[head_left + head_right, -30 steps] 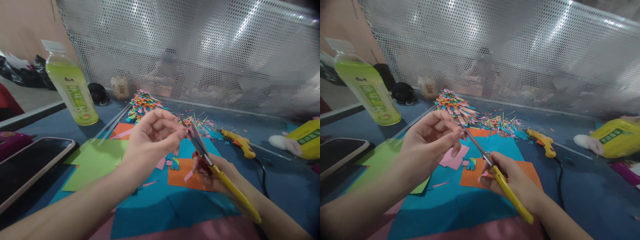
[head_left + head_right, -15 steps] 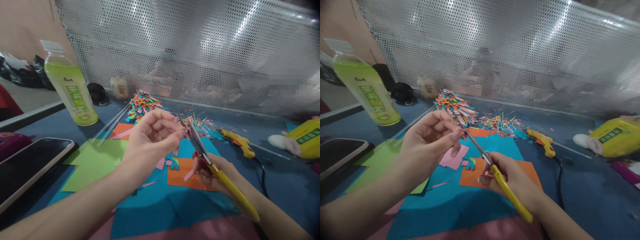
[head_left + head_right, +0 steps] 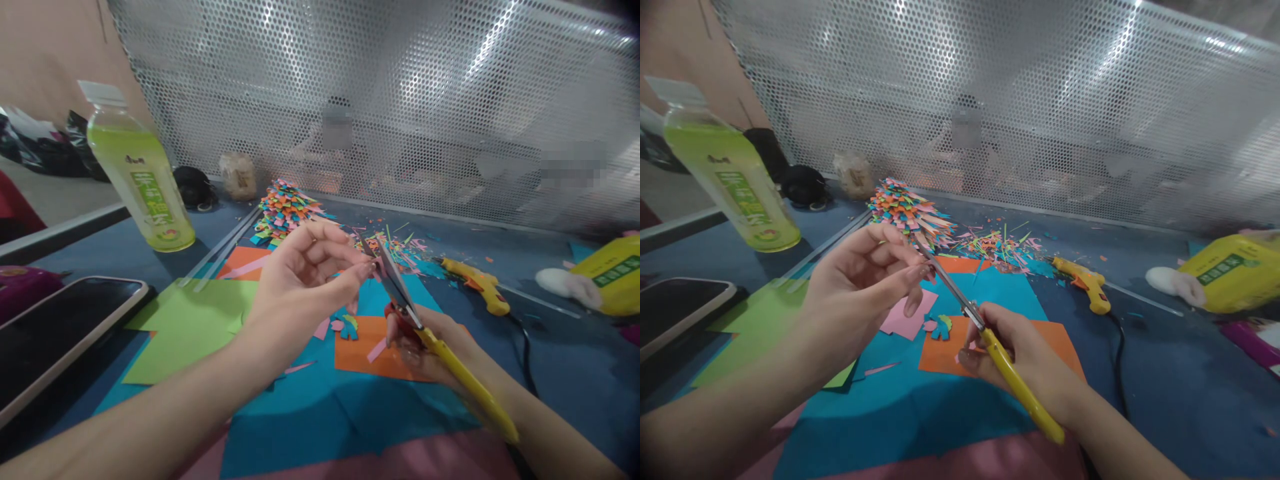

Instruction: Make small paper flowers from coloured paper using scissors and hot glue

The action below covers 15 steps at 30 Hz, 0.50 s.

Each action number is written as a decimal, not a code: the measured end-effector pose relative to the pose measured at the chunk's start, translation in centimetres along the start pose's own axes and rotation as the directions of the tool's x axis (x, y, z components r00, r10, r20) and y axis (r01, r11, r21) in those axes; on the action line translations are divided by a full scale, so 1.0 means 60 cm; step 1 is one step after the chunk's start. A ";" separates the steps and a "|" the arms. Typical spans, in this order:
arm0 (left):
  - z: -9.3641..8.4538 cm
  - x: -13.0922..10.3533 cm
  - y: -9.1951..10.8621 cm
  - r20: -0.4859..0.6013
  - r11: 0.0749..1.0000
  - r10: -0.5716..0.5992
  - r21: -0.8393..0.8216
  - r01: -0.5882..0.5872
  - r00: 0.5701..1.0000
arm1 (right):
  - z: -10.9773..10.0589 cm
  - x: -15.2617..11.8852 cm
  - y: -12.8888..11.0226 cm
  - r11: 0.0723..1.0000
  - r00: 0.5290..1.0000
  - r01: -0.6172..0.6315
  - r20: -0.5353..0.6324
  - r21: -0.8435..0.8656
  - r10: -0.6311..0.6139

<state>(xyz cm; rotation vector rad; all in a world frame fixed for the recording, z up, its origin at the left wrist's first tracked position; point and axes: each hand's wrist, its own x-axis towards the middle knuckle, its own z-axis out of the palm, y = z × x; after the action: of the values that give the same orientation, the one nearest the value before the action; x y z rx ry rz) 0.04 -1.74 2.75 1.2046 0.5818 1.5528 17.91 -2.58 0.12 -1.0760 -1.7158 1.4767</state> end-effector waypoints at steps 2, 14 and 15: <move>0.000 0.000 0.000 0.008 1.000 -0.006 0.013 0.006 1.000 | 0.000 0.000 0.001 1.000 1.000 0.000 0.000 -0.005 0.000; 0.001 0.001 0.006 0.017 0.999 -0.039 0.006 0.039 0.999 | -0.004 0.000 0.003 0.998 0.999 0.038 0.034 -0.050 -0.037; 0.001 0.001 0.007 0.019 0.999 -0.036 0.007 0.036 0.999 | -0.005 0.000 0.006 0.998 0.998 0.036 0.044 -0.049 -0.033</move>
<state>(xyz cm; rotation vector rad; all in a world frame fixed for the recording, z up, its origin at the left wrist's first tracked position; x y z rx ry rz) -0.07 -1.86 3.13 1.2063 0.5941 1.5088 18.24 -2.43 -0.16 -1.0421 -1.8013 1.4522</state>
